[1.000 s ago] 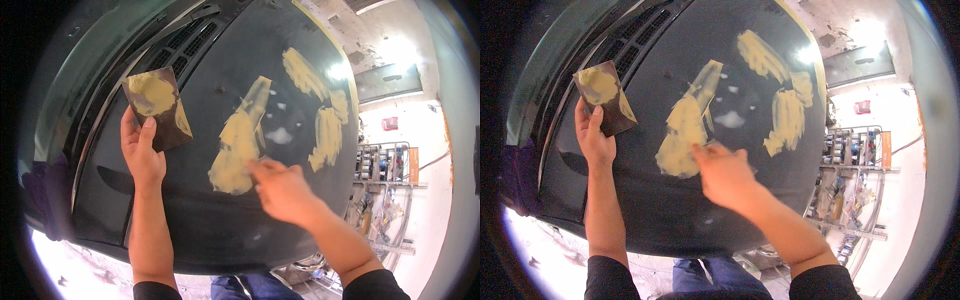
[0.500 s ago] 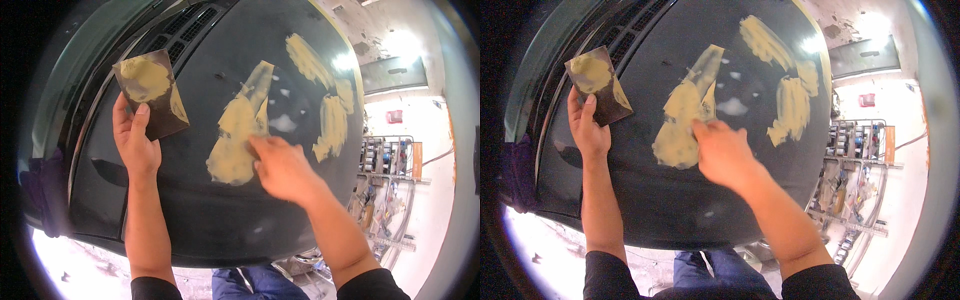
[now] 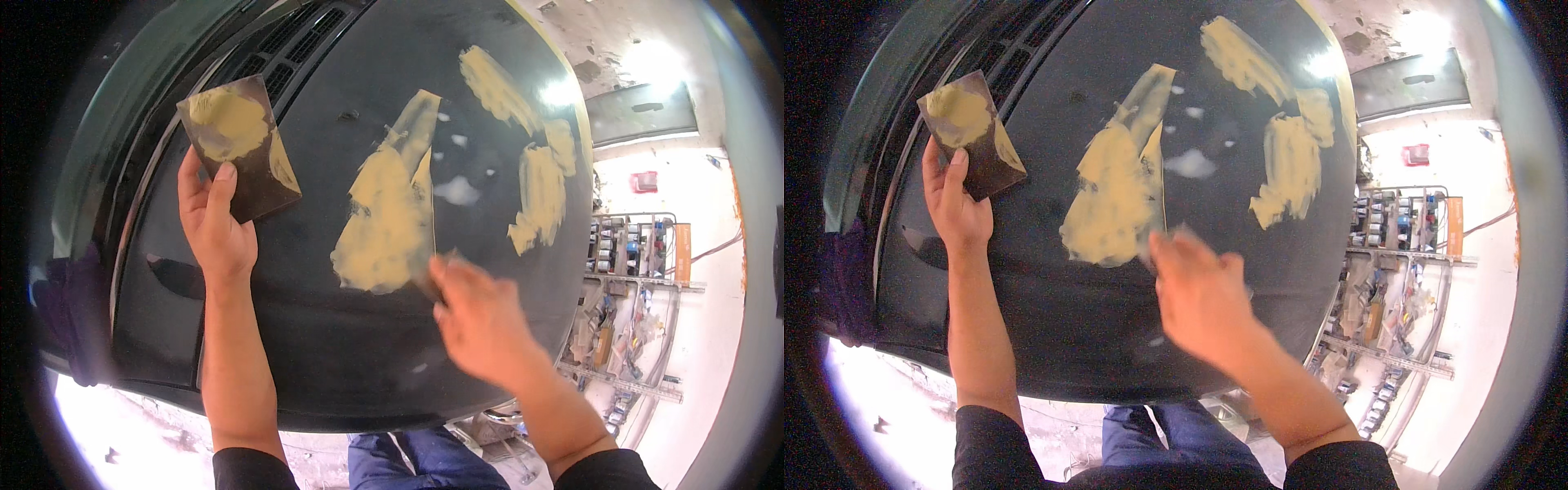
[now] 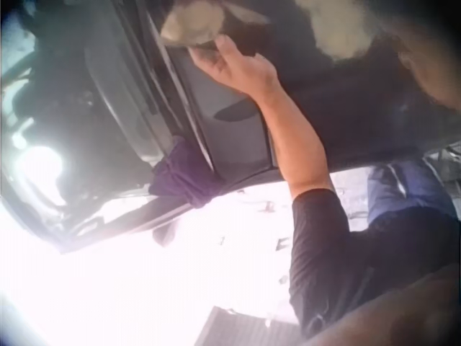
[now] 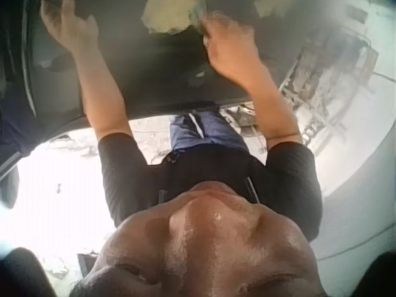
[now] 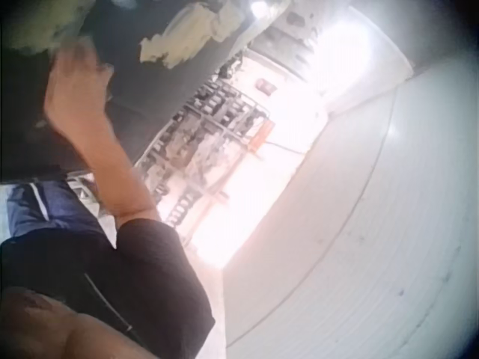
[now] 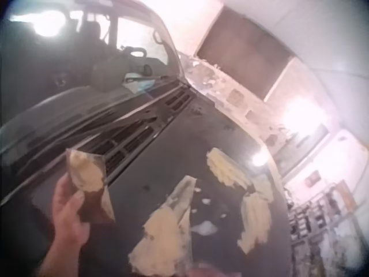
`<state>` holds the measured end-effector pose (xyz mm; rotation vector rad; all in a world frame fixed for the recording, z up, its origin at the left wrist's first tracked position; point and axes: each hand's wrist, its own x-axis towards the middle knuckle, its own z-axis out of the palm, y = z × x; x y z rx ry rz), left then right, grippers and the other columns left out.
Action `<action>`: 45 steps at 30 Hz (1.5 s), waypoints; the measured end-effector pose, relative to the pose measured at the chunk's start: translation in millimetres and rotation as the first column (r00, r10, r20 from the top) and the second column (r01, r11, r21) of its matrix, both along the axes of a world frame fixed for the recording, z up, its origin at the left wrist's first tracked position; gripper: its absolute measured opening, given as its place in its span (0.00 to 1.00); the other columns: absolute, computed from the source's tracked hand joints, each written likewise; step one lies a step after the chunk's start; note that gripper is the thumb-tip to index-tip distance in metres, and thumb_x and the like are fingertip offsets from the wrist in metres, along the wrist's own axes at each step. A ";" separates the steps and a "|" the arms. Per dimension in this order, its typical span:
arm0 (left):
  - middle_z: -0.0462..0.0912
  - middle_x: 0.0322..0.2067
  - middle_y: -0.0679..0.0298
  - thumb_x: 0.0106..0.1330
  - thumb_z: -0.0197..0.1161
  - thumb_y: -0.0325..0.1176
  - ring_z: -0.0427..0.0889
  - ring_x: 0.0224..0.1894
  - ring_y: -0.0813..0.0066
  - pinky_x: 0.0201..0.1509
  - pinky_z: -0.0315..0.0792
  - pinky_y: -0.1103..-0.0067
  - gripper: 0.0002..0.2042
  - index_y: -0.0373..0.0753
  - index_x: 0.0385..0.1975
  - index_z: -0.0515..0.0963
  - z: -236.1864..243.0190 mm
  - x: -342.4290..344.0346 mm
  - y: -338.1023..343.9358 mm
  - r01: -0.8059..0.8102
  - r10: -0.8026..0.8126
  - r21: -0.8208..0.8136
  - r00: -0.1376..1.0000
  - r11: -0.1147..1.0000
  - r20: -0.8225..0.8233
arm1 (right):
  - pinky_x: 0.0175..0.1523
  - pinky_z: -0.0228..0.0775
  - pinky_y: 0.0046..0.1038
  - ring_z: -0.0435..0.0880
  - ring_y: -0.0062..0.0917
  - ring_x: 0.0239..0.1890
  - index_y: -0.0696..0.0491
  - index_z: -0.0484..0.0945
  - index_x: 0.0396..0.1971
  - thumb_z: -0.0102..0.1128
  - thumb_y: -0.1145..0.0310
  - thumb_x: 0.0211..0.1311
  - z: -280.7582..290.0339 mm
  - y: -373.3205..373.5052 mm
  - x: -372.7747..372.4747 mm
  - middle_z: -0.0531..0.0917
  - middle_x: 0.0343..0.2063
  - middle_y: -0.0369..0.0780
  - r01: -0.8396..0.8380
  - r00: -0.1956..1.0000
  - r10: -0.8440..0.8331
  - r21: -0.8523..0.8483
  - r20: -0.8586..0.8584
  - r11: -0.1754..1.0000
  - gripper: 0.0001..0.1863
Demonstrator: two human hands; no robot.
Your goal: The person applies body filler to the hood of a dark-colored car using a putty knife and a metal mixing card. They spread the filler in several strokes across the hood surface, then briefly touch the area with their hand before continuing to apply more filler.
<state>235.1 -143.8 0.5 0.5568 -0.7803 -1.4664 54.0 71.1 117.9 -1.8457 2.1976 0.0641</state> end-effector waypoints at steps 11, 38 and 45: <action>0.78 0.49 0.59 0.65 0.56 0.25 0.77 0.52 0.71 0.58 0.70 0.75 0.19 0.35 0.57 0.67 -2.8 -3.9 0.4 0.002 -0.002 0.025 1.000 1.000 -0.006 | 0.42 0.66 0.48 0.73 0.32 0.55 0.56 0.66 0.54 0.56 0.72 0.51 -24.7 -20.3 17.2 0.79 0.45 0.41 0.066 0.998 -0.067 0.075 0.013 0.995 0.27; 0.77 0.51 0.57 0.62 0.52 0.19 0.76 0.53 0.73 0.59 0.69 0.75 0.29 0.35 0.66 0.57 9.3 -9.9 13.2 0.398 -0.395 0.085 0.917 0.913 -0.057 | 0.54 0.56 0.39 0.72 0.30 0.58 0.50 0.72 0.54 0.57 0.72 0.55 -0.4 -142.1 16.3 0.78 0.54 0.34 -0.327 0.935 0.346 -0.570 -0.079 0.754 0.24; 0.76 0.52 0.59 0.62 0.55 0.20 0.75 0.53 0.75 0.58 0.68 0.77 0.28 0.35 0.65 0.61 4.0 -7.4 13.8 0.409 -0.411 0.042 0.909 0.912 0.075 | 0.51 0.59 0.41 0.72 0.30 0.58 0.51 0.70 0.56 0.56 0.72 0.55 -18.2 -148.1 21.9 0.77 0.54 0.35 -0.366 0.920 0.383 -0.537 -0.085 0.760 0.25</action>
